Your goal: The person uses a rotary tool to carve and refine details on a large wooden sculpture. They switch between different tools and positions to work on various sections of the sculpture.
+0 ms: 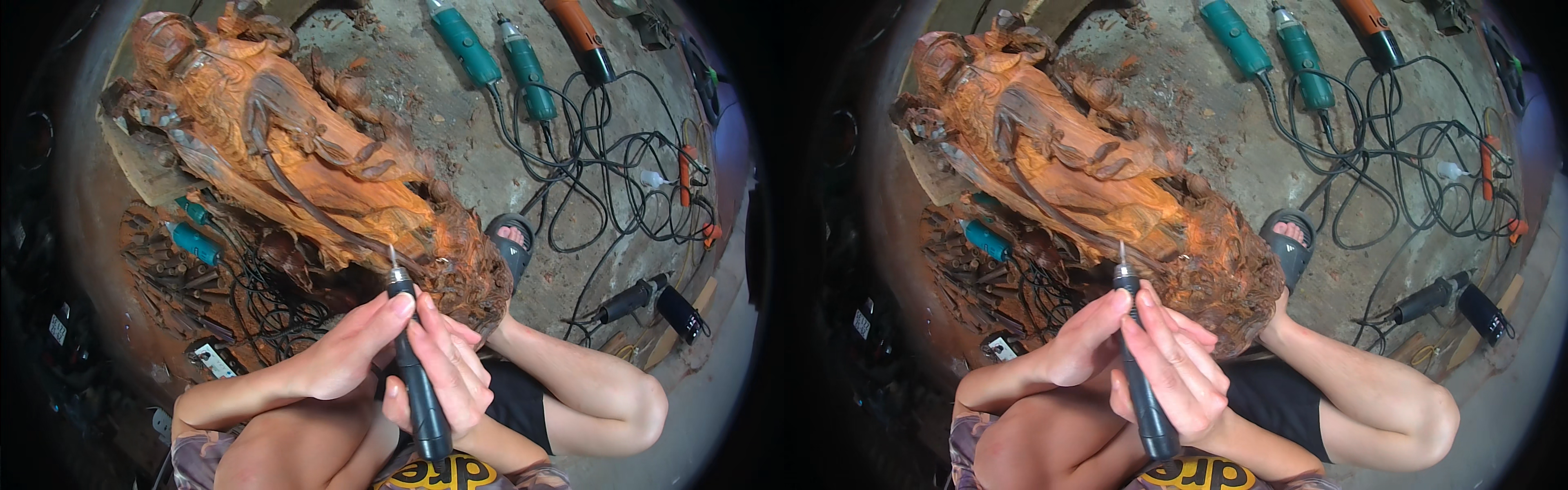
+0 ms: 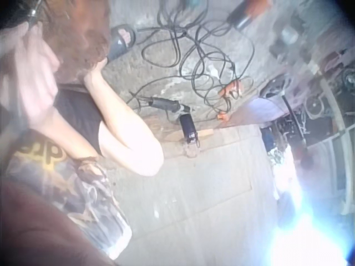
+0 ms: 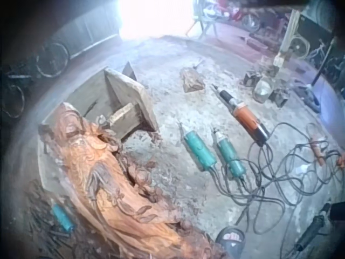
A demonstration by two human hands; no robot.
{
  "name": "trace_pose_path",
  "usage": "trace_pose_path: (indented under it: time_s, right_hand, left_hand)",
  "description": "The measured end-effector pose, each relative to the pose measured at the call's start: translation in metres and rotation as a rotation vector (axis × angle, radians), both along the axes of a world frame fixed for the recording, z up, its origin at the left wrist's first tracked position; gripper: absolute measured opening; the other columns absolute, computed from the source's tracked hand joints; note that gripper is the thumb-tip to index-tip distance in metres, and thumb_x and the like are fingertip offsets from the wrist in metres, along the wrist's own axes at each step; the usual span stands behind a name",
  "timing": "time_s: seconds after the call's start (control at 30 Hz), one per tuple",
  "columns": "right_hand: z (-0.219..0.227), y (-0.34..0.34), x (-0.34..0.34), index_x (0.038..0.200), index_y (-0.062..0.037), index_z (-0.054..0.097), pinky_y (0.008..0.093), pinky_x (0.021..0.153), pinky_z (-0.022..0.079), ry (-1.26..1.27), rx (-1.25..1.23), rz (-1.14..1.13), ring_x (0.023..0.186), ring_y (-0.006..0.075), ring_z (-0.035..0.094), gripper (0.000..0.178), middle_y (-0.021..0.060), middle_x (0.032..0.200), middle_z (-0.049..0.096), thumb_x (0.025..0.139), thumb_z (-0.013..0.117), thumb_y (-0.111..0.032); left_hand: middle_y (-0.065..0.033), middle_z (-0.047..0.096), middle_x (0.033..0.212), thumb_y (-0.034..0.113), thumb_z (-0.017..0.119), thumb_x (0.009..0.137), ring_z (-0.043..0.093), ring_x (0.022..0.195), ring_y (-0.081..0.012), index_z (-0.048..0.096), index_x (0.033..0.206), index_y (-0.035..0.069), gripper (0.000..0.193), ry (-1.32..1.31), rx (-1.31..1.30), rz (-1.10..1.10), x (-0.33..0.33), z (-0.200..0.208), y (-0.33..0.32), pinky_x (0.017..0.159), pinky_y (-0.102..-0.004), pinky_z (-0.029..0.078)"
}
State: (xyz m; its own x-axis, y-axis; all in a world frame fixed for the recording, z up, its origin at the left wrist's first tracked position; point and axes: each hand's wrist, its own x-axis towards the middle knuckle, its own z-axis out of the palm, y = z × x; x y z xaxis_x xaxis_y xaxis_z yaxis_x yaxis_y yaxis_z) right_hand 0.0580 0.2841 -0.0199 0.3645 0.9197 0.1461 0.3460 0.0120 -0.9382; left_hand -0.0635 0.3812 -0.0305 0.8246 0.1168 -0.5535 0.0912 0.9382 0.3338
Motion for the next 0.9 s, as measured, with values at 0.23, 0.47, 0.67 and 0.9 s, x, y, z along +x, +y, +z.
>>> trace_pose_path:
  time_s: [0.23, 0.47, 0.67, 0.9]
  right_hand:
    - [-0.004, 0.024, -0.020, 0.117, 0.0131, 0.065, 0.0389, 0.086, 0.058, 0.021, 0.080, 0.034, 0.111, 0.0444, 0.067, 0.041, 0.0335, 0.126, 0.061, 0.079, 0.070, -0.001]
    - [-0.001, 0.021, -0.014, 0.115, 0.0148, 0.064, 0.0430, 0.086, 0.059, 0.001, 0.022, 0.012, 0.105, 0.0443, 0.069, 0.043, 0.0351, 0.119, 0.063, 0.076, 0.071, 0.000]
    - [-0.003, 0.009, -0.006, 0.118, 0.0146, 0.063, 0.0438, 0.087, 0.059, -0.059, -0.007, 0.016, 0.102, 0.0436, 0.070, 0.047, 0.0363, 0.119, 0.063, 0.076, 0.073, -0.002]
    - [0.002, 0.043, -0.023, 0.123, 0.0135, 0.062, 0.0451, 0.093, 0.055, 0.045, 0.098, 0.023, 0.113, 0.0451, 0.066, 0.048, 0.0364, 0.127, 0.059, 0.078, 0.073, -0.002]
  left_hand:
    - [-0.0246, 0.060, 0.129, 0.044, 0.030, 0.109, 0.059, 0.117, -0.0264, 0.048, 0.123, 0.001, 0.049, 0.079, 0.123, 0.150, -0.023, 0.005, 0.009, 0.105, -0.0379, 0.043]
    - [-0.0187, 0.063, 0.124, 0.040, 0.030, 0.110, 0.061, 0.113, -0.0225, 0.052, 0.121, 0.000, 0.047, 0.100, 0.082, 0.140, -0.019, -0.005, 0.001, 0.102, -0.0352, 0.045]
    - [-0.0171, 0.063, 0.125, 0.039, 0.030, 0.111, 0.063, 0.111, -0.0207, 0.051, 0.122, 0.002, 0.045, 0.099, 0.081, 0.055, -0.004, 0.002, 0.004, 0.098, -0.0325, 0.049]
    - [-0.0307, 0.060, 0.128, 0.045, 0.027, 0.108, 0.063, 0.113, -0.0331, 0.058, 0.118, -0.004, 0.059, 0.171, 0.300, 0.122, -0.014, 0.017, 0.032, 0.104, -0.0429, 0.046]
